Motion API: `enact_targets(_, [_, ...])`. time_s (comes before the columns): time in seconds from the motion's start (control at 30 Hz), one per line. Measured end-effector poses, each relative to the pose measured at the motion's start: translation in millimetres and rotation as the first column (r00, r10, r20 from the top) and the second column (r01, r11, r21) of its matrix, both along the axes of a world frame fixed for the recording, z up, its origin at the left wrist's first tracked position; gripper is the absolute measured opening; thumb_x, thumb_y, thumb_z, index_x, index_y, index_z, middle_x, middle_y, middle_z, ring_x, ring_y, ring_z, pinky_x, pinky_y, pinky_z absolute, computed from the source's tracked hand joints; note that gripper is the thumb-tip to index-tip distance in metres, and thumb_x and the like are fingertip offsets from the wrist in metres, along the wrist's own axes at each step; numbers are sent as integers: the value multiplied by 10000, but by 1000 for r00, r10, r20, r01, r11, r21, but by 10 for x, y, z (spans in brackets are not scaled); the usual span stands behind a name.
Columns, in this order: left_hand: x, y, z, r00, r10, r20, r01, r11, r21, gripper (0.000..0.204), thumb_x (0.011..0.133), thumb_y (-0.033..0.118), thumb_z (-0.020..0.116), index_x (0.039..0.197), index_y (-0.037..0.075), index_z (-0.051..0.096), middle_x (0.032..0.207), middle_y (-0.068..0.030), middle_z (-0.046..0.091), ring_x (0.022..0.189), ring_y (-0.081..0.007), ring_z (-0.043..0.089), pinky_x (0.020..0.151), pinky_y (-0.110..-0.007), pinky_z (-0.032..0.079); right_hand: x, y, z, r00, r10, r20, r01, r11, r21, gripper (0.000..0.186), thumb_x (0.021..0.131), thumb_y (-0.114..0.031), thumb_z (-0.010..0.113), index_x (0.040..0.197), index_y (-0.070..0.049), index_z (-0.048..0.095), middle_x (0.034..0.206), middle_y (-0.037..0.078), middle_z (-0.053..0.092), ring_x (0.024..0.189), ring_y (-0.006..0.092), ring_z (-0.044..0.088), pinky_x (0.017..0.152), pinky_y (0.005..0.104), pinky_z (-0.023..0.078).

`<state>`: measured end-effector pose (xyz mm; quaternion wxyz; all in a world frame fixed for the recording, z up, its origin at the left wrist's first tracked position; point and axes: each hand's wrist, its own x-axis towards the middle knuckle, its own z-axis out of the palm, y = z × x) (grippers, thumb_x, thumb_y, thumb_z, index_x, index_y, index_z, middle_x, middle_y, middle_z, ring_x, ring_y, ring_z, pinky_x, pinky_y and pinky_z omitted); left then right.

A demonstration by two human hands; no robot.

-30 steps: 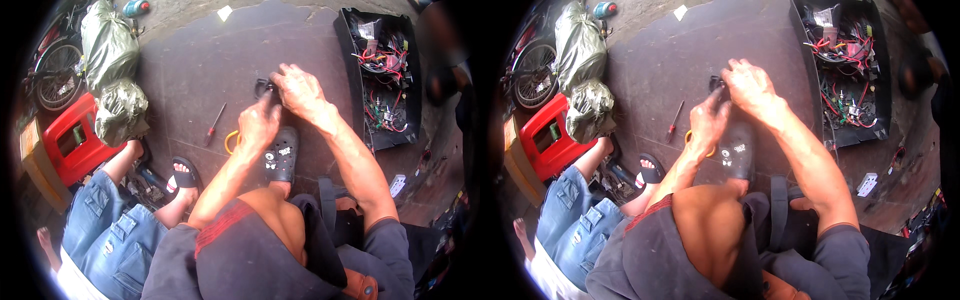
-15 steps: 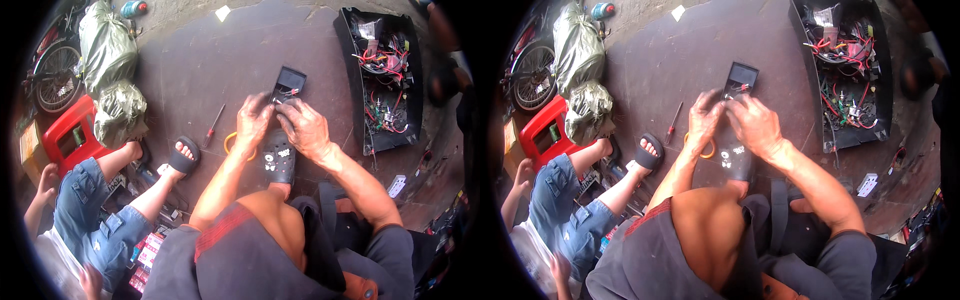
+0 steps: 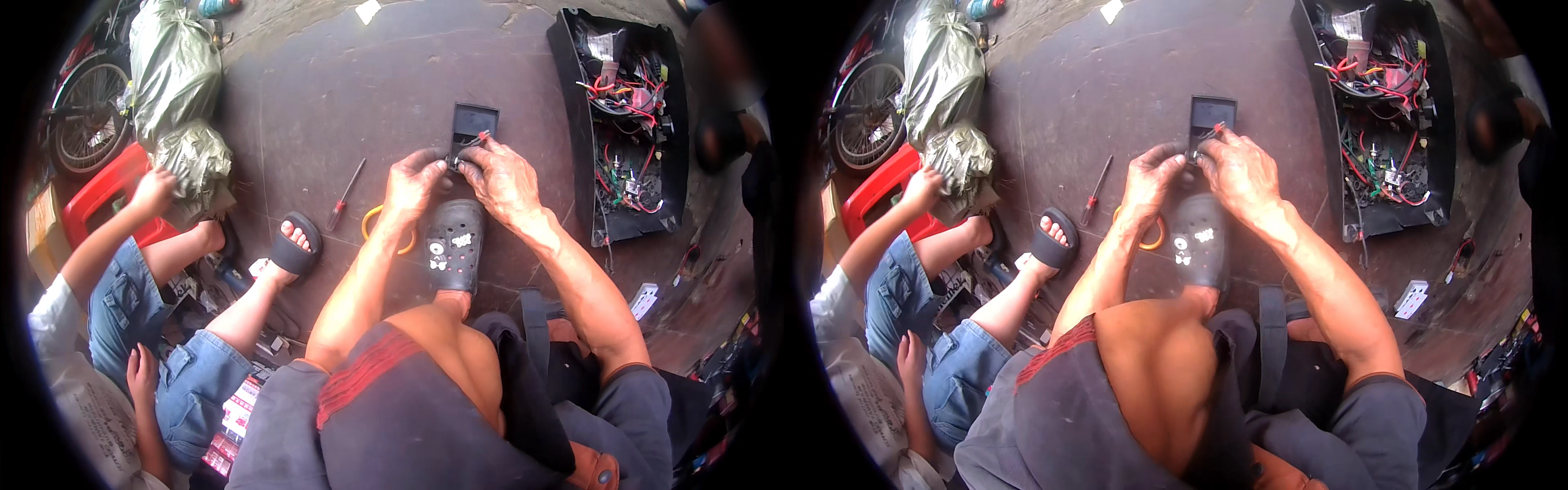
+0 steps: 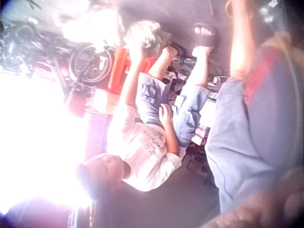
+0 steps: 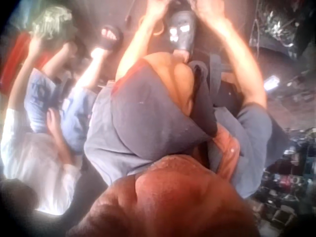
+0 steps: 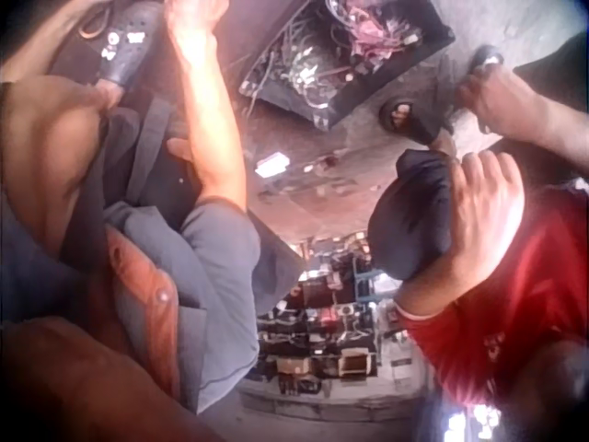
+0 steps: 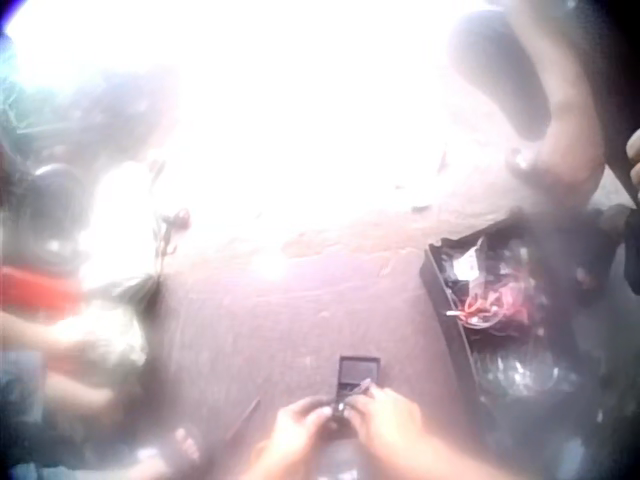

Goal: The person searches through a container of wires and electrical parts, then connects wires and inserts components into a plastic housing by hand.

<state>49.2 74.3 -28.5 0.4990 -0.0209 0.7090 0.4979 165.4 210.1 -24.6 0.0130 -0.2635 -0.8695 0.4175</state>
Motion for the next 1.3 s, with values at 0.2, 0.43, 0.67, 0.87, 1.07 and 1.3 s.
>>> enact_targets(0.2, [-73, 15, -11, 991, -131, -29, 131, 991, 27, 290, 935, 103, 614, 1166, -70, 603, 926, -99, 699, 772, -136, 650, 720, -282, 531, -91, 18, 130, 991, -11, 131, 5, 999, 45, 180, 820, -228, 702, 957, -116, 732, 1160, 141, 662, 1029, 346, 563, 871, 510, 447])
enact_targets(0.43, [-88, 49, -3, 973, -214, -83, 211, 976, -47, 318, 958, 126, 586, 1201, -77, 554, 922, -109, 696, 754, -125, 648, 708, -272, 525, -126, -22, 105, 990, -78, 115, 74, 997, 37, 169, 818, -240, 704, 926, -115, 741, 1106, 113, 672, 1000, 338, 558, 874, 502, 438])
enact_targets(0.67, [-165, 128, 252, 939, -324, -116, 287, 923, -255, 479, 968, 245, 577, 1307, -83, 498, 1053, -179, 679, 917, -203, 661, 795, -335, 539, -199, -36, 90, 987, -18, 158, 20, 1000, -15, 210, 821, -289, 699, 929, -113, 735, 1081, 123, 675, 974, 336, 574, 851, 459, 460])
enact_targets(0.87, [-69, 146, -113, 827, -477, -298, 437, 878, -194, 425, 981, 249, 543, 1258, -72, 537, 791, -157, 666, 578, -194, 634, 584, -351, 525, -35, 23, 51, 986, -64, 155, 75, 995, -63, 226, 832, -295, 708, 1003, -149, 740, 1215, 170, 642, 1068, 367, 547, 942, 487, 392])
enact_targets(1.07, [-134, 41, -225, 867, -390, -312, 351, 920, -174, 386, 964, 273, 521, 1089, -74, 634, 858, -179, 688, 794, -225, 659, 694, -373, 522, -135, -104, 33, 993, -72, 96, 62, 993, 103, 191, 834, -271, 693, 989, -172, 742, 1205, 106, 638, 1058, 329, 530, 929, 510, 388])
enact_targets(1.3, [-163, 203, 116, 919, -383, -97, 354, 907, -231, 357, 999, 280, 474, 901, -32, 616, 662, -56, 574, 571, -140, 546, 514, -320, 450, -115, -7, 37, 989, -9, 149, 9, 1000, 0, 180, 851, -234, 676, 1006, -167, 739, 1237, 113, 628, 1097, 338, 516, 944, 512, 377])
